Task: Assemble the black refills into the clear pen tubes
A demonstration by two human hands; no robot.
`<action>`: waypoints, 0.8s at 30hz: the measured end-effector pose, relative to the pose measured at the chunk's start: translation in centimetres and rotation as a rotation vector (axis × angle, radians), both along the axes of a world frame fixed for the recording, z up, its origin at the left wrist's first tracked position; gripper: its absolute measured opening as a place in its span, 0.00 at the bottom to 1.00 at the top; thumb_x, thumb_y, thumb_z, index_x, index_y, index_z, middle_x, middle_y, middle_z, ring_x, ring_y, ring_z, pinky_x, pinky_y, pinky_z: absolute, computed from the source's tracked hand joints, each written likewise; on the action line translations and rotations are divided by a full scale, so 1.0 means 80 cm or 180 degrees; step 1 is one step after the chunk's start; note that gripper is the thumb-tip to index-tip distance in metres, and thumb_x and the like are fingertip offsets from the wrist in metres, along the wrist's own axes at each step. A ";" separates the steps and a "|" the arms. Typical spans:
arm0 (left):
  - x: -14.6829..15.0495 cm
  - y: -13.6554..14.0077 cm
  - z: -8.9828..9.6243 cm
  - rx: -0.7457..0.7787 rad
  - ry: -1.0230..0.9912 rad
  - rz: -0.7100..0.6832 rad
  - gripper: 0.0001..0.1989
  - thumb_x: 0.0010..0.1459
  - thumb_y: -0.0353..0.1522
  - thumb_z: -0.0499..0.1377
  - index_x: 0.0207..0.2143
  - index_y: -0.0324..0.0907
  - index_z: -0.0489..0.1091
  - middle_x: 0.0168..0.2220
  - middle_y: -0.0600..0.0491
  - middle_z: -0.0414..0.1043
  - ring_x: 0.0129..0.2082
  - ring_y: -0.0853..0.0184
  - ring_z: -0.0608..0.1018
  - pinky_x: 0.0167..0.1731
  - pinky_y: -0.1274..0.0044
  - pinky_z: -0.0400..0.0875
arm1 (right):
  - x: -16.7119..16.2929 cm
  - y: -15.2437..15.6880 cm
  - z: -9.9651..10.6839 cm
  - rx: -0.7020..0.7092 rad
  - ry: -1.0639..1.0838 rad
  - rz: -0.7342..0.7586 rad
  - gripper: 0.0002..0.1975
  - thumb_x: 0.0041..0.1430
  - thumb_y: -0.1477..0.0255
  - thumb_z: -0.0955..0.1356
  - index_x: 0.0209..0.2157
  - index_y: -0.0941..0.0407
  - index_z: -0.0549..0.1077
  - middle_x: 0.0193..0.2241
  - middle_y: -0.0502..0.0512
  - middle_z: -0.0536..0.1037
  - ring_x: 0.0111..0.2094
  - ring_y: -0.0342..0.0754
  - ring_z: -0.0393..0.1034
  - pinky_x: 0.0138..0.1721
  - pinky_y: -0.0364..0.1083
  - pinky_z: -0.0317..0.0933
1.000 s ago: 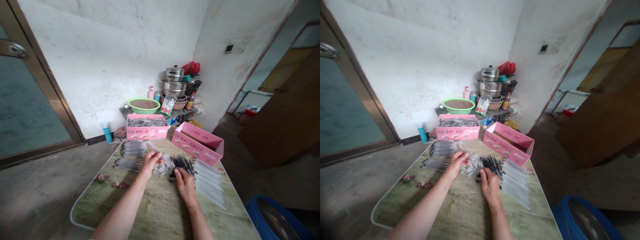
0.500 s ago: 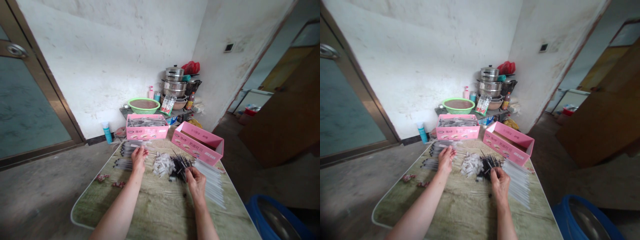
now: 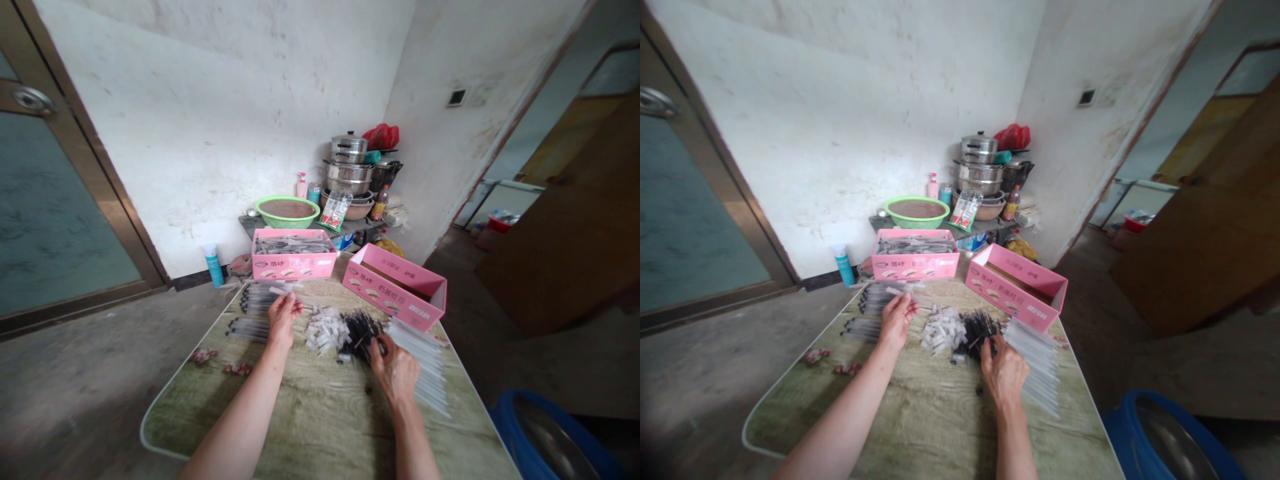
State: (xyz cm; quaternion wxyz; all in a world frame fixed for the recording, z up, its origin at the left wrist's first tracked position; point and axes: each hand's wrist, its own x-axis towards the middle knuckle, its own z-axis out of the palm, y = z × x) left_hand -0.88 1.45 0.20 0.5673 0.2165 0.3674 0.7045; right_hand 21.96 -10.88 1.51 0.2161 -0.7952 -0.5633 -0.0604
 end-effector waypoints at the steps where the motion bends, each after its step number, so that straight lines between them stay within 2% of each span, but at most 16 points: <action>1: 0.000 0.000 0.000 0.0001 0.0012 -0.0015 0.26 0.32 0.44 0.74 0.29 0.37 0.73 0.24 0.54 0.74 0.22 0.71 0.76 0.27 0.77 0.72 | -0.003 0.001 -0.003 0.0019 -0.0015 0.0229 0.18 0.63 0.64 0.61 0.44 0.54 0.79 0.26 0.59 0.81 0.27 0.51 0.75 0.27 0.44 0.52; 3: 0.001 -0.001 0.001 0.0008 0.0021 -0.0036 0.26 0.32 0.45 0.74 0.29 0.37 0.73 0.24 0.54 0.74 0.22 0.71 0.76 0.27 0.78 0.72 | -0.010 0.003 -0.007 -0.0130 -0.0073 0.0694 0.19 0.62 0.71 0.61 0.50 0.51 0.77 0.28 0.57 0.82 0.28 0.50 0.76 0.28 0.43 0.54; 6: 0.002 -0.003 0.002 0.0026 0.0029 -0.0042 0.26 0.32 0.45 0.74 0.29 0.37 0.73 0.24 0.54 0.74 0.22 0.71 0.76 0.26 0.78 0.71 | -0.020 0.006 -0.009 -0.0425 -0.0171 0.1017 0.21 0.59 0.76 0.61 0.50 0.48 0.77 0.30 0.57 0.83 0.29 0.50 0.77 0.28 0.43 0.54; 8: 0.002 -0.003 0.001 0.0041 0.0042 -0.0049 0.26 0.32 0.45 0.74 0.29 0.37 0.73 0.24 0.54 0.74 0.22 0.71 0.76 0.26 0.78 0.72 | -0.021 0.006 -0.007 -0.0482 -0.0203 0.0960 0.19 0.59 0.75 0.62 0.46 0.48 0.79 0.30 0.57 0.83 0.29 0.50 0.77 0.28 0.43 0.54; 12: 0.002 -0.002 0.001 0.0057 0.0091 -0.0081 0.25 0.34 0.45 0.74 0.29 0.37 0.73 0.24 0.54 0.74 0.23 0.70 0.76 0.27 0.77 0.72 | -0.011 0.004 -0.004 -0.0519 -0.0292 0.0557 0.13 0.59 0.74 0.62 0.35 0.52 0.79 0.26 0.57 0.82 0.27 0.51 0.76 0.26 0.43 0.50; 15: 0.003 -0.003 0.003 0.0072 0.0157 -0.0156 0.24 0.34 0.45 0.74 0.27 0.37 0.72 0.23 0.55 0.73 0.22 0.70 0.75 0.26 0.78 0.71 | -0.003 0.003 -0.007 -0.0476 -0.0168 0.0368 0.13 0.58 0.73 0.62 0.32 0.53 0.79 0.24 0.58 0.81 0.26 0.51 0.75 0.26 0.43 0.49; 18: 0.006 -0.008 0.007 0.0156 0.0271 -0.0500 0.23 0.36 0.44 0.73 0.27 0.37 0.72 0.21 0.54 0.72 0.21 0.70 0.75 0.24 0.78 0.71 | -0.004 0.004 -0.011 -0.0109 0.0358 0.0453 0.15 0.60 0.71 0.61 0.36 0.55 0.79 0.25 0.58 0.80 0.27 0.51 0.74 0.28 0.43 0.53; 21: 0.011 -0.017 0.012 0.0319 0.0427 -0.1067 0.22 0.40 0.43 0.72 0.30 0.36 0.74 0.23 0.53 0.73 0.22 0.70 0.75 0.25 0.78 0.71 | -0.014 0.006 -0.011 0.0362 0.1324 0.0795 0.19 0.63 0.64 0.59 0.42 0.58 0.78 0.22 0.54 0.77 0.24 0.49 0.71 0.27 0.43 0.57; 24: 0.018 -0.027 0.016 0.0548 0.0567 -0.1662 0.20 0.44 0.43 0.71 0.33 0.36 0.75 0.26 0.50 0.74 0.23 0.69 0.75 0.26 0.77 0.71 | -0.024 0.008 -0.009 0.0500 0.2197 0.1213 0.23 0.65 0.56 0.59 0.38 0.58 0.78 0.18 0.51 0.74 0.22 0.47 0.67 0.26 0.43 0.58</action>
